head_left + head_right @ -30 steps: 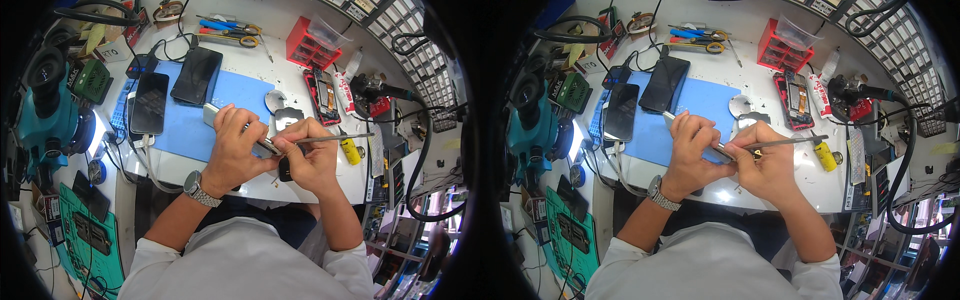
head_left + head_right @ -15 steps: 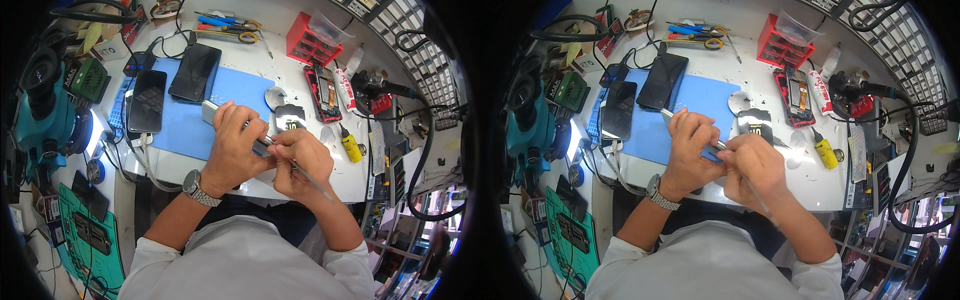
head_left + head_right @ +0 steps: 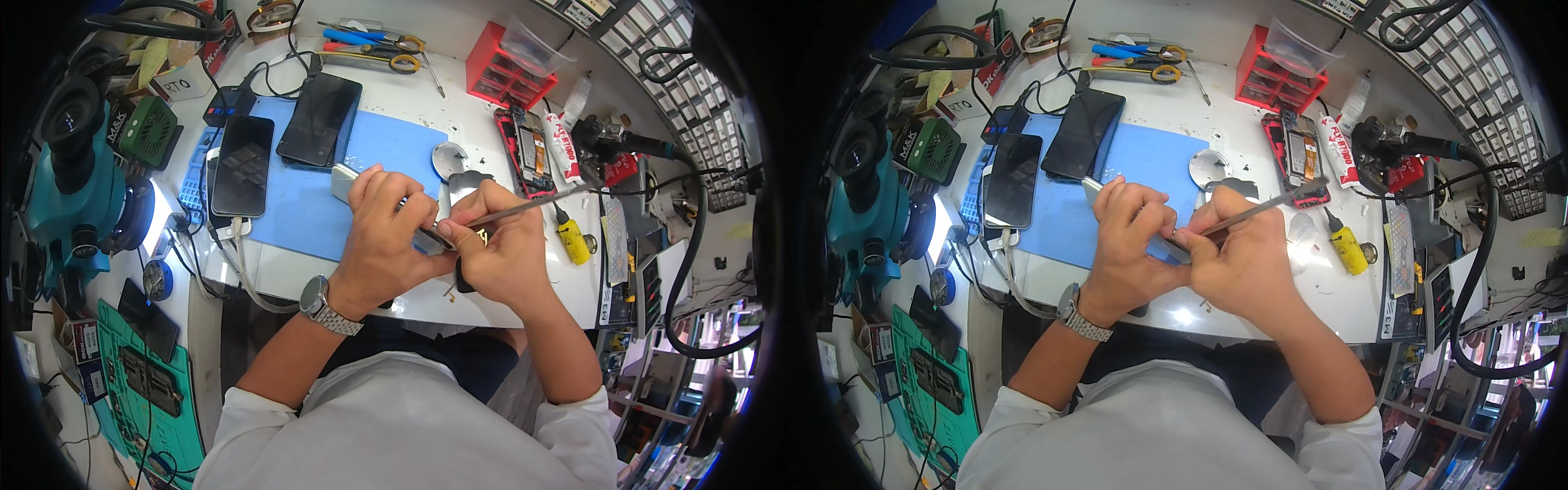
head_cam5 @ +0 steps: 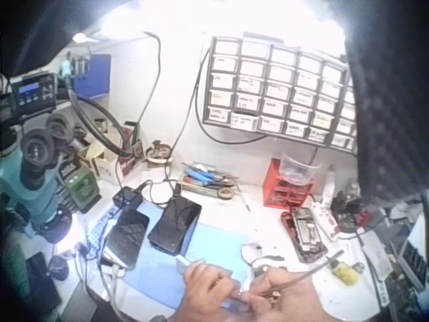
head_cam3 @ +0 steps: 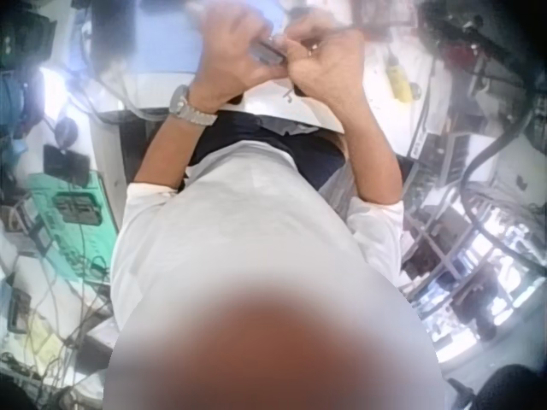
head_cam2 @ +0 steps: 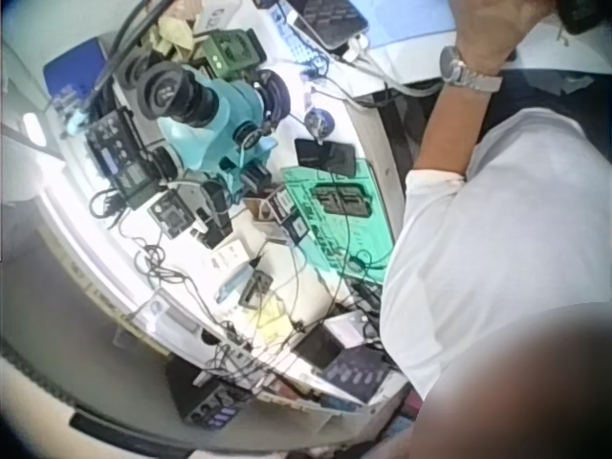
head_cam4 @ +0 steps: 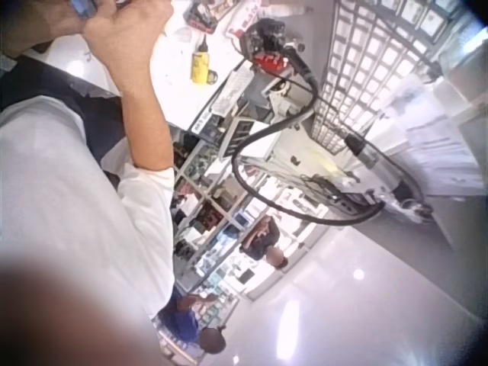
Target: The person removes a screen protector from a smartphone, then uses a screwdriver to pry open the device's back cover. They apply heat with a hot air gun along the edges and continue prying to separate the back panel from the frame.
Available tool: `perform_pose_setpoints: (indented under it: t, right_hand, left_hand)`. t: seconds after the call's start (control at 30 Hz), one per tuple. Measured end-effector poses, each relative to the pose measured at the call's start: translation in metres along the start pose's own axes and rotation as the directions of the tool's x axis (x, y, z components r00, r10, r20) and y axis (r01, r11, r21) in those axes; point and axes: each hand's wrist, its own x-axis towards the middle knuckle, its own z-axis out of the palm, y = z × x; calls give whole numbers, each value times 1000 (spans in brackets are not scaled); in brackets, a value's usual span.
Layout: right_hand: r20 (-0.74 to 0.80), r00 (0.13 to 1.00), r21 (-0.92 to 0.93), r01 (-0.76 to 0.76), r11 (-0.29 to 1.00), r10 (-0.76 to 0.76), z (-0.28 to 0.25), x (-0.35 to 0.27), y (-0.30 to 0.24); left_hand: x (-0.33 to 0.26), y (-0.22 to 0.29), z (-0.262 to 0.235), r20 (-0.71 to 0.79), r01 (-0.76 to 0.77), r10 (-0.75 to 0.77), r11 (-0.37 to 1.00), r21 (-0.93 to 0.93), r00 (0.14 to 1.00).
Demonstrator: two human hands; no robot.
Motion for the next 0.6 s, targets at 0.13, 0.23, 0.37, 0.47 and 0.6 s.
perform_pose_setpoints:
  t: [0.13,0.23,0.37,0.47,0.6]
  right_hand:
    - [4,953,-292,291,911,-303,6,-2,5]
    - [20,992,-50,-123,991,125,0,9,-7]
    - [9,987,-27,-162,986,162,3,6,-9]
    - [-20,1000,-88,22,996,-24,6,0,4]
    - [110,967,59,-237,970,229,-7,14,14]
  left_hand:
    - [-2,-3,4,-17,-23,24,999,33,1000]
    - [0,2,1,-36,-6,7,1000,18,999]
    - [0,0,1,-31,-11,12,1000,27,999]
    - [-1,-2,5,-32,-23,24,999,38,999]
    - [1,2,1,-23,-9,9,1000,-9,1000]
